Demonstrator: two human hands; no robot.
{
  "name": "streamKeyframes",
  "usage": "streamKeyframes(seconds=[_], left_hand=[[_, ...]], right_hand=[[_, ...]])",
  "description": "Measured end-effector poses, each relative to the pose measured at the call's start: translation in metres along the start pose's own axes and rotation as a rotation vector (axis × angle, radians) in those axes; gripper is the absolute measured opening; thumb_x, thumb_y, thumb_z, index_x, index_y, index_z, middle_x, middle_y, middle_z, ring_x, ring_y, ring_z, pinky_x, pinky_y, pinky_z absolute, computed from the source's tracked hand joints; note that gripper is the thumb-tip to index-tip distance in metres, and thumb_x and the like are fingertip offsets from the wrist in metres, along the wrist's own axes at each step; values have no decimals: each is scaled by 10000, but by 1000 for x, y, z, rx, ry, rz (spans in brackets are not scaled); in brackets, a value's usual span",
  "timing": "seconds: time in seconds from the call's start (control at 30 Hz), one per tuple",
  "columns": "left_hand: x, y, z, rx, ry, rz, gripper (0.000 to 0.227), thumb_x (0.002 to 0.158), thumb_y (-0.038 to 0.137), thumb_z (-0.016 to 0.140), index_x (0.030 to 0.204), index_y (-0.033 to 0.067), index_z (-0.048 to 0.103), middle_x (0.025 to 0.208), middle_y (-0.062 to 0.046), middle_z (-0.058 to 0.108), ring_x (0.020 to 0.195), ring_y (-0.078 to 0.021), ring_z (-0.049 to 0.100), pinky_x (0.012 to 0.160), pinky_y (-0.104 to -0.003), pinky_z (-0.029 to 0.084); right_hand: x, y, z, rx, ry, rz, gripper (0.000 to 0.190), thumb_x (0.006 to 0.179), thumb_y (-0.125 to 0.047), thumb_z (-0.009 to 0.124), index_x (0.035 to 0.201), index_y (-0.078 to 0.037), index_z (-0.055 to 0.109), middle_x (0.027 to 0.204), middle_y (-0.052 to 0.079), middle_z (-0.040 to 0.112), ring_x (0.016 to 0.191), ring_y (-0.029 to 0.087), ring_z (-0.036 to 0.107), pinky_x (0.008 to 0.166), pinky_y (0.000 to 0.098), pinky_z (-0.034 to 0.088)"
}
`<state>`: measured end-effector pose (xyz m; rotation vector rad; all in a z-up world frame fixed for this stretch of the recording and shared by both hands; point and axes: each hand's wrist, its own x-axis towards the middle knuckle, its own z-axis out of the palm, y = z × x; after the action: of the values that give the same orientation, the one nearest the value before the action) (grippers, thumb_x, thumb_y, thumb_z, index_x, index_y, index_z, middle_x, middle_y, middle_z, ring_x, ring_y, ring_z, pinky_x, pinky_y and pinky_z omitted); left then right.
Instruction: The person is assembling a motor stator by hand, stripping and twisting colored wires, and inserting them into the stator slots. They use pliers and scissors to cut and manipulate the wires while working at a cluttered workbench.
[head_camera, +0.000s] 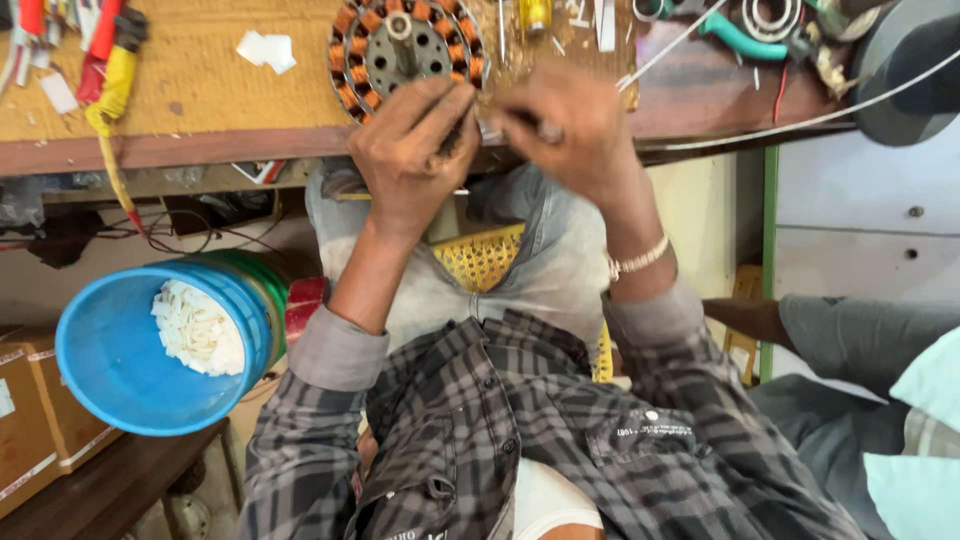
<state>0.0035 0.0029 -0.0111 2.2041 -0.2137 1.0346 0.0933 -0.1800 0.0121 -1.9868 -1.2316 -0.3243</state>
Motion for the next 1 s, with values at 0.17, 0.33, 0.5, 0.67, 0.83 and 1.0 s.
streamKeyframes(seconds=[0.17, 0.33, 0.5, 0.67, 0.83, 1.0], left_hand=[[-3, 1, -2, -19, 17, -15, 231, 886, -1, 823, 1092, 66, 740, 1059, -49, 709, 918, -234, 723, 807, -354, 593], [2, -4, 1, 19, -19, 27, 245, 870, 6, 826, 1088, 68, 733, 1031, -48, 702, 885, -226, 718, 755, -352, 573], [1, 3, -2, 27, -1, 26, 246, 887, 9, 825, 1105, 68, 728, 1035, -47, 690, 884, -229, 705, 762, -356, 573], [4, 5, -9, -18, -52, -17, 207, 911, 25, 828, 1080, 60, 715, 1019, -67, 662, 904, -253, 685, 774, -368, 554], [5, 7, -10, -51, -69, -36, 193, 937, 9, 814, 1085, 54, 698, 1039, -68, 656, 927, -252, 684, 801, -367, 555], [4, 3, -9, -19, -87, 31, 230, 907, -7, 812, 1104, 39, 703, 1033, -66, 655, 904, -260, 668, 775, -380, 540]], right_hand=[[6, 11, 11, -11, 10, 2, 137, 985, -49, 817, 1050, -42, 697, 975, 98, 694, 894, 278, 681, 774, 390, 538], [-8, -1, 2, 91, -99, 38, 154, 978, -89, 822, 1056, -40, 698, 945, 102, 673, 876, 266, 674, 757, 384, 538], [-1, 19, 9, -28, 56, 16, 107, 997, -46, 816, 1067, -34, 736, 987, 88, 730, 889, 250, 709, 786, 379, 546], [1, 38, 26, 81, 85, 70, 97, 986, -38, 803, 1051, -21, 734, 1014, 89, 754, 894, 245, 728, 792, 363, 554], [-8, 8, 15, 96, 35, 123, 108, 984, -51, 812, 1026, -11, 721, 938, 118, 707, 850, 261, 694, 739, 366, 525], [13, -16, -3, 72, -15, 32, 171, 998, -113, 851, 1048, -26, 713, 909, 114, 667, 807, 271, 657, 714, 382, 504]])
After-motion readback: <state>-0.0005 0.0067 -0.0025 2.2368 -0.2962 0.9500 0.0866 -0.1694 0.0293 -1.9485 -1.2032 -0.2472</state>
